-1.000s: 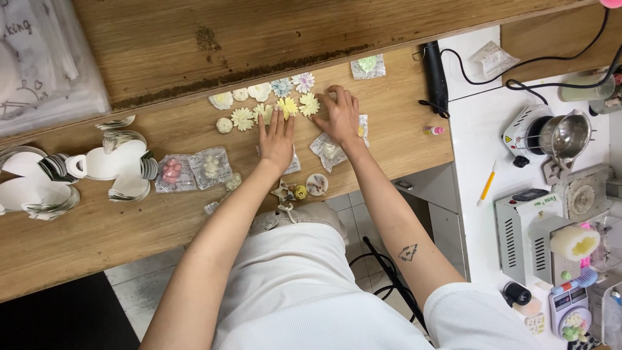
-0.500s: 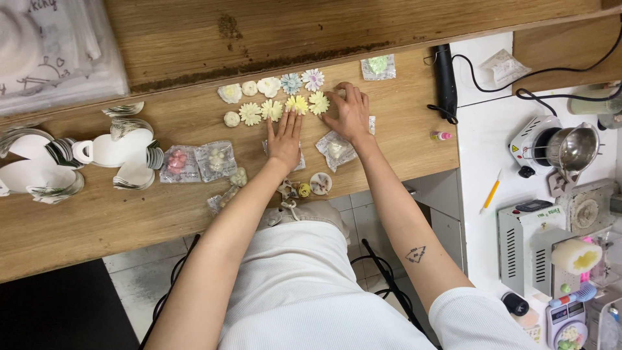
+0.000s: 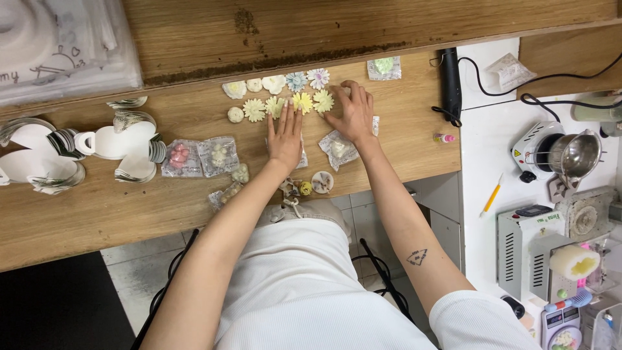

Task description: Sorting and organizing small wax floral decorations on a workbench in a candle studio.

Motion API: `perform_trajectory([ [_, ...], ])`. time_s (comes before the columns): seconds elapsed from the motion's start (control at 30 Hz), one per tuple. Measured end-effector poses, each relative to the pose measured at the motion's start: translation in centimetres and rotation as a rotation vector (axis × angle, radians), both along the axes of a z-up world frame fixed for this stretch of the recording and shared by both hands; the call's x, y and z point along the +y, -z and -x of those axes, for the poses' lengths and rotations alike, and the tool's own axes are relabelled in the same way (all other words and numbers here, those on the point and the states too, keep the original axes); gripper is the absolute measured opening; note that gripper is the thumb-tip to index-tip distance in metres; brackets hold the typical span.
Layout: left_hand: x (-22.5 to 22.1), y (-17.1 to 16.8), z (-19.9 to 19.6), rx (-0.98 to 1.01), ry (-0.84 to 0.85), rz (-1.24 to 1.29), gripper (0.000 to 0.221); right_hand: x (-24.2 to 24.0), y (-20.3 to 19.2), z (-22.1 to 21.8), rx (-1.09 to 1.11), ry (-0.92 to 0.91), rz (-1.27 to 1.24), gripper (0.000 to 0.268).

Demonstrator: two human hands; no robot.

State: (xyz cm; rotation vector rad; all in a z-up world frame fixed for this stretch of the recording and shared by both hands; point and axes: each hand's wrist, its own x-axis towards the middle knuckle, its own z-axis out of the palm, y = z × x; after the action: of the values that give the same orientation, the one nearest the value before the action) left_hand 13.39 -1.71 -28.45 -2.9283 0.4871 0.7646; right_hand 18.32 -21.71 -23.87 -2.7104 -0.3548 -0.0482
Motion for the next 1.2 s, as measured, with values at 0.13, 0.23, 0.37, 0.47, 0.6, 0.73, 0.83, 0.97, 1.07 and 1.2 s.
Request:
perform_trajectory([
  [0.13, 2.1, -2.2, 0.9, 0.034, -0.139, 0.062, 0.097, 0.8, -0.6, 0.3, -0.017, 0.004, -0.008, 0.074],
  [0.23, 2.8, 0.4, 1.4, -0.02, -0.115, 0.066, 0.095, 1.1, -0.2, 0.3, -0.047, 0.0, -0.012, 0.075],
  [0.37, 2.5, 0.1, 1.0, 0.047, -0.173, 0.088, 0.093, 1.0, 0.8, 0.4, -0.057, 0.034, -0.027, 0.076],
  [0.47, 2.4, 0.2, 0.8, 0.064, -0.167, 0.116, 0.092, 1.0, 1.5, 0.7, -0.074, 0.026, -0.011, 0.075],
  [0.6, 2.3, -0.1, 0.8, 0.091, -0.166, 0.103, 0.091, 1.6, 0.9, 1.3, -0.057, 0.024, -0.025, 0.078],
  [0.73, 2.4, -0.8, 0.8, 0.107, -0.173, 0.12, 0.091, 2.1, 0.9, 1.4, -0.066, 0.0, -0.039, 0.077],
  [0.83, 2.8, -0.7, 0.7, 0.096, -0.172, 0.172, 0.091, 2.7, -0.4, 1.4, -0.061, -0.003, -0.067, 0.078],
  [0.97, 4.2, -0.8, 1.0, -0.067, -0.154, 0.141, 0.093, 3.1, -1.0, 1.1, -0.109, -0.014, -0.083, 0.073],
  [1.07, 5.3, -1.2, 1.3, -0.011, -0.266, 0.076, 0.096, 3.4, -1.5, 1.2, -0.113, -0.019, -0.088, 0.07],
  [1.2, 5.9, -0.1, 1.6, -0.019, -0.251, 0.061, 0.096, 3.7, -1.6, 1.5, -0.126, -0.036, -0.088, 0.067],
])
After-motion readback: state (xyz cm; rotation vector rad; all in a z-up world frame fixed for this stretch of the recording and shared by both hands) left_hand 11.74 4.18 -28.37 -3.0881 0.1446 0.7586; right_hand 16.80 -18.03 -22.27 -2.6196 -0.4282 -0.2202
